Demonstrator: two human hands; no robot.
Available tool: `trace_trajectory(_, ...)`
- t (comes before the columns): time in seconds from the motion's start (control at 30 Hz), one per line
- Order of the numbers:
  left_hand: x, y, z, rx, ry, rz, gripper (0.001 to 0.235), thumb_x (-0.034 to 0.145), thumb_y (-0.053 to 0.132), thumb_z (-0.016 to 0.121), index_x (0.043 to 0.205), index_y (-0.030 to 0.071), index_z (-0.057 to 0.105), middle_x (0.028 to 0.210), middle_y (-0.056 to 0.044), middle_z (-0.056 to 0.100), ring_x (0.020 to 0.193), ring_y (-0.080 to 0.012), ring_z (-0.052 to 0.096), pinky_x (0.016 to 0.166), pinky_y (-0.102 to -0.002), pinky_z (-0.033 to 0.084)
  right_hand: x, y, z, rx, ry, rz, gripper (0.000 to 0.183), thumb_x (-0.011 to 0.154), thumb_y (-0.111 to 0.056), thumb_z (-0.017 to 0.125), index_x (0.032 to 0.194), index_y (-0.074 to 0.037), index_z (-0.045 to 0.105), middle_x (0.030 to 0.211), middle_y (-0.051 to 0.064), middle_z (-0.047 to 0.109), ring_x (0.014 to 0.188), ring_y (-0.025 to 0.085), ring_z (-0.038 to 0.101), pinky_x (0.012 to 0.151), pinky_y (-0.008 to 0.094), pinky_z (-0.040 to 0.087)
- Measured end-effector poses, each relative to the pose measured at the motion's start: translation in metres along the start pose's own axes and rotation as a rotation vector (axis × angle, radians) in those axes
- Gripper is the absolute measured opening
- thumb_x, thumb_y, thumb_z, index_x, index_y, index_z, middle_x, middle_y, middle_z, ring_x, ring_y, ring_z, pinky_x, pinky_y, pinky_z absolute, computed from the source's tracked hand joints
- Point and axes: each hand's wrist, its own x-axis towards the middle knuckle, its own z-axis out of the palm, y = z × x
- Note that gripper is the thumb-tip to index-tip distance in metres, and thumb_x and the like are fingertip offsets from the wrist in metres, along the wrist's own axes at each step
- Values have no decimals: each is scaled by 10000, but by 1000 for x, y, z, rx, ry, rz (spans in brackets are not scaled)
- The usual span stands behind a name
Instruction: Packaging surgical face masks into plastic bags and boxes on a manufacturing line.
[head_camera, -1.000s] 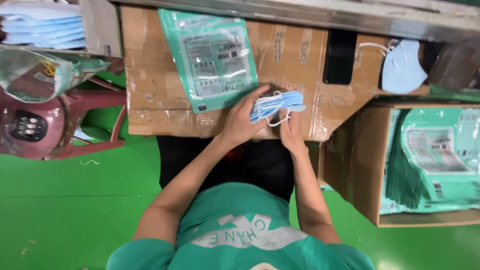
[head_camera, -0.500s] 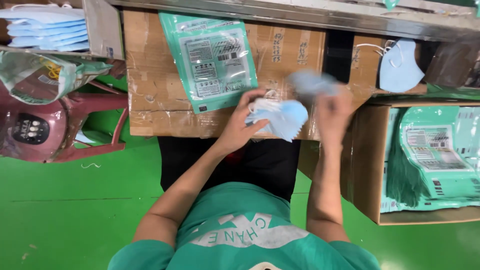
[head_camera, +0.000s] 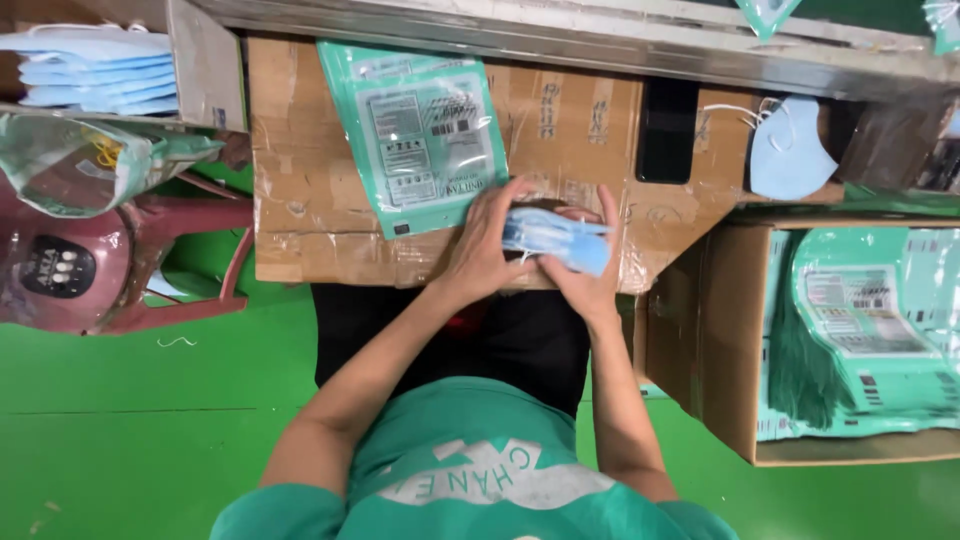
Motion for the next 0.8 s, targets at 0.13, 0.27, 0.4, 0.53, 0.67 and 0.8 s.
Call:
trace_trajectory(0.13, -13, -4, 11, -331, -236, -457, 927, 863, 286, 794, 1637, 118, 312, 1390, -104, 659, 1318, -318, 637, 1139, -411, 506, -5, -4, -4, -66, -86, -129, 1004, 882, -97, 798, 1635, -9, 140, 1301, 160, 585, 1278, 264, 565, 1241, 432, 408)
trace_trajectory(0.27, -9, -5, 18, -191, 27, -251, 896, 843, 242, 842, 1555, 19, 346, 1444, -209, 531, 1330, -422, 532, 1123, -464, 437, -13, 55, -26, -224, 27, 20, 497, 1072, -155, 526, 1529, 9, 414, 1434, 162, 557, 1350, 264, 532, 1196, 399, 394)
trace_trajectory(0.4, -13, 15, -27, 196, 68, 97, 629, 857, 154, 767, 1413, 0, 516, 1321, -199, 621, 1227, -407, 577, 1083, -492, 427, 1, 38, -19, -192, 213, 34, 336, 1102, -182, 493, 1379, 1, 547, 1317, 109, 632, 1241, 223, 584, 1090, 411, 436)
trace_trajectory(0.53, -31, -23, -60, 387, 64, 158, 334, 864, 55, 702, 1195, 37, 663, 1183, -114, 647, 1143, -328, 607, 1014, -439, 493, 7, 27, -17, 194, 168, 133, 321, 1103, -193, 494, 1355, -2, 552, 1213, 88, 612, 1138, 203, 580, 1008, 388, 444)
trace_trajectory(0.67, -26, -34, -75, 511, -25, 183, 338, 809, 41, 670, 1144, -2, 678, 1166, -134, 654, 1096, -319, 616, 930, -413, 523, 11, 20, -16, 1080, 11, 302, 294, 1104, -218, 498, 1301, -9, 562, 979, 42, 565, 905, 156, 572, 823, 336, 463)
trace_trajectory(0.8, -22, -41, -81, 606, -85, 251, 362, 781, 24, 646, 1139, -25, 672, 1126, -122, 643, 1062, -280, 623, 886, -368, 559, 26, 18, -6, 1970, -258, 458, 276, 1106, -242, 501, 1248, -17, 573, 745, -3, 519, 672, 110, 564, 639, 284, 481)
